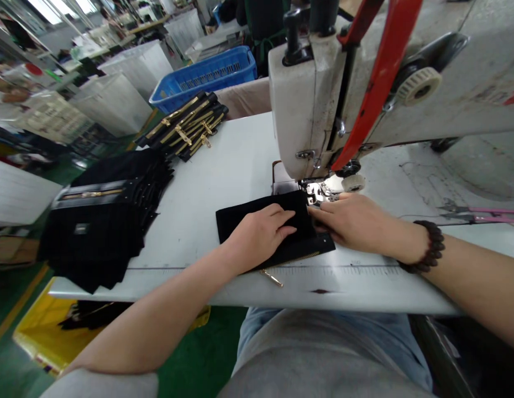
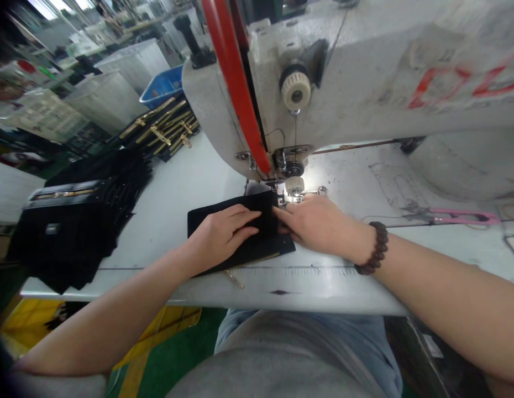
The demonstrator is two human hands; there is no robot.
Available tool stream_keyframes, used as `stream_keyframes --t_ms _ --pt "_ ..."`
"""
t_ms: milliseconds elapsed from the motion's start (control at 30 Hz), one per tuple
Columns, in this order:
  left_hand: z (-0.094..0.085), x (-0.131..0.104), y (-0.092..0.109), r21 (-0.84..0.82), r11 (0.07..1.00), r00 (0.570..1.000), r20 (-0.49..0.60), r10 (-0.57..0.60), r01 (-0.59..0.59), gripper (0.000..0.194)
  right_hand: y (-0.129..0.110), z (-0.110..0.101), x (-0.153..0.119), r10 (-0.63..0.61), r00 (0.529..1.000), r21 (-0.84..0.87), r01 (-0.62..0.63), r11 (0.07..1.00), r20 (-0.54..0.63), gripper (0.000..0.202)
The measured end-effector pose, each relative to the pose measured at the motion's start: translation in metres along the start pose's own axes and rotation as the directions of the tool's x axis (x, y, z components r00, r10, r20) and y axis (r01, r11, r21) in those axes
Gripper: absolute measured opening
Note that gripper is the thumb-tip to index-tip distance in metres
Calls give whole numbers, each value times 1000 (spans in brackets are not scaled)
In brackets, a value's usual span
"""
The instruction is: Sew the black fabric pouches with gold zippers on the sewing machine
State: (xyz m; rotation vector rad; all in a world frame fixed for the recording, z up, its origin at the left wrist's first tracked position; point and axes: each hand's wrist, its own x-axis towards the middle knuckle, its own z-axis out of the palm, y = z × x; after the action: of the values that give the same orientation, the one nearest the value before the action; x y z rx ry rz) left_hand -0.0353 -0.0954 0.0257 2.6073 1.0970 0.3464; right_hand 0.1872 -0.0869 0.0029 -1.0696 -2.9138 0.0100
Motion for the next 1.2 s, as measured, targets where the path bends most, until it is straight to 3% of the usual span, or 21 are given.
stream_keyframes --t_ms 67,167,333,433,733,900,967,1067,1200 --pt "2 6 0 54 998 1000 -8 11 -10 29 -2 0 2 15 999 -3 -14 1000 36 25" --pt "7 14 -1 131 984 991 -34 126 -120 32 -3 -3 -1 -42 998 31 41 999 43 24" --pt "15 18 -12 141 935 944 -15 331 -325 30 -4 -11 -10 -242 969 156 231 960 51 18" --pt "17 18 -18 159 900 913 31 407 -407 31 -7 -13 -13 -269 961 189 252 949 68 20" --pt "14 26 -19 197 883 903 151 402 -426 31 -9 -14 -12 -164 983 207 144 968 83 19" --pt "8 30 -20 210 882 901 208 381 -422 33 -6 -36 -17 -151 959 358 58 932 239 12" --pt "4 28 -16 197 893 904 235 358 -405 31 -9 -42 -19 -129 956 340 33 940 264 6" --pt "-2 20 -5 130 933 921 252 297 -336 32 -20 -40 -21 -11 992 119 -4 993 125 14" --pt "0 3 12 92 970 941 280 190 -224 46 -35 -30 -21 -61 981 -148 33 988 -184 7"
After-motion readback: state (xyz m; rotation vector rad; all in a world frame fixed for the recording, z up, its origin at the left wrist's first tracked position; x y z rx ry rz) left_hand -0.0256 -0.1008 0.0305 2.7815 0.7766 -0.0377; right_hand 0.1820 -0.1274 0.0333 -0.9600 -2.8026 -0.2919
